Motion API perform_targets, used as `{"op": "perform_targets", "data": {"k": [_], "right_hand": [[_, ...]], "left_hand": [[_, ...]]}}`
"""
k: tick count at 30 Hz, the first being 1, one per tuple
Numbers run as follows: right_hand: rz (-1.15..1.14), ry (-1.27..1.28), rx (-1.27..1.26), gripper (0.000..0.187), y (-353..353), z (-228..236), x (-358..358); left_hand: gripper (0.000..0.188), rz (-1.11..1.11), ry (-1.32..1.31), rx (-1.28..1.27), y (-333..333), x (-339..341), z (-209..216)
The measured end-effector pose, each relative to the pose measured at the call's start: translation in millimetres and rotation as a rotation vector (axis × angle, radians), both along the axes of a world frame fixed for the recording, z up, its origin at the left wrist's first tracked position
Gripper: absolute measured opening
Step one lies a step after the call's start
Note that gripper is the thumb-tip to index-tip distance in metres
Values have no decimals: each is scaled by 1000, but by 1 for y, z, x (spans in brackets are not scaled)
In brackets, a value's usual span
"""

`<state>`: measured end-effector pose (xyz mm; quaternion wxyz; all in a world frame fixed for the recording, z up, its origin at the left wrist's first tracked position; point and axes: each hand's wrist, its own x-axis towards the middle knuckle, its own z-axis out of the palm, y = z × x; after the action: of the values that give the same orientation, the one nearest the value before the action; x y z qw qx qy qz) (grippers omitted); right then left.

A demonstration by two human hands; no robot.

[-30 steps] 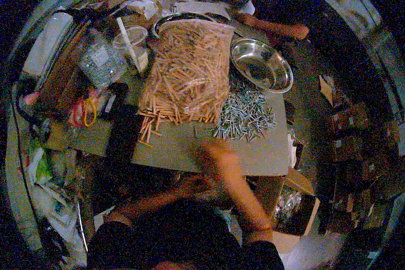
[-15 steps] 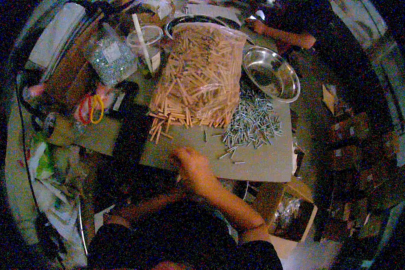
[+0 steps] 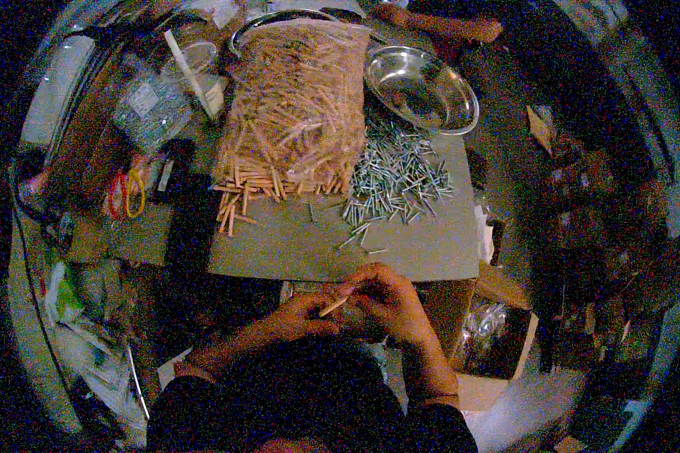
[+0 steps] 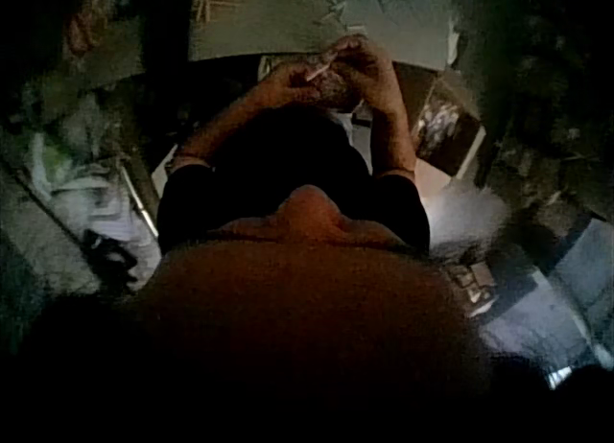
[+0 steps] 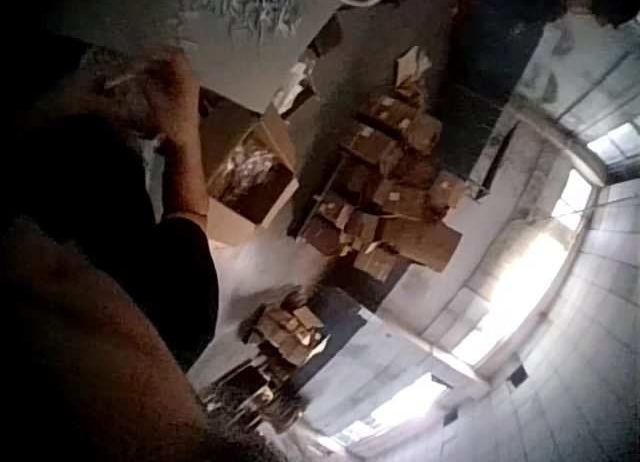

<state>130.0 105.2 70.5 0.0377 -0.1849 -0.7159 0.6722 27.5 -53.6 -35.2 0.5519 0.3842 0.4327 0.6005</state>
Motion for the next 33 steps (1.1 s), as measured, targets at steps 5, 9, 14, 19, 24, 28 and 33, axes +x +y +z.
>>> {"op": "perform_targets", "data": {"k": [5, 9, 14, 19, 24, 28, 33], "right_hand": [[8, 21, -151, 32, 1, -1, 8], [12, 53, -205, 30, -1, 7, 8], [2, 95, -227, 27, 0, 6, 11], [-55, 104, -207, 25, 0, 6, 13], [-734, 166, 364, 16, 28, 33, 27], [-1006, -23, 1242, 16, 125, 27, 76], [-622, 107, 1218, 22, 89, 16, 3]], "left_hand": [[23, -55, -72, -66, -5, -7, 35], [24, -49, -55, -21, -7, -9, 47], [26, -43, 142, 22, -6, -12, 54], [25, -27, 188, 21, -5, -13, 62], [24, -28, 211, 50, -5, -13, 52], [23, -22, 264, 113, -6, -10, 36], [24, 106, 368, 242, 3, 1, 7]]}}
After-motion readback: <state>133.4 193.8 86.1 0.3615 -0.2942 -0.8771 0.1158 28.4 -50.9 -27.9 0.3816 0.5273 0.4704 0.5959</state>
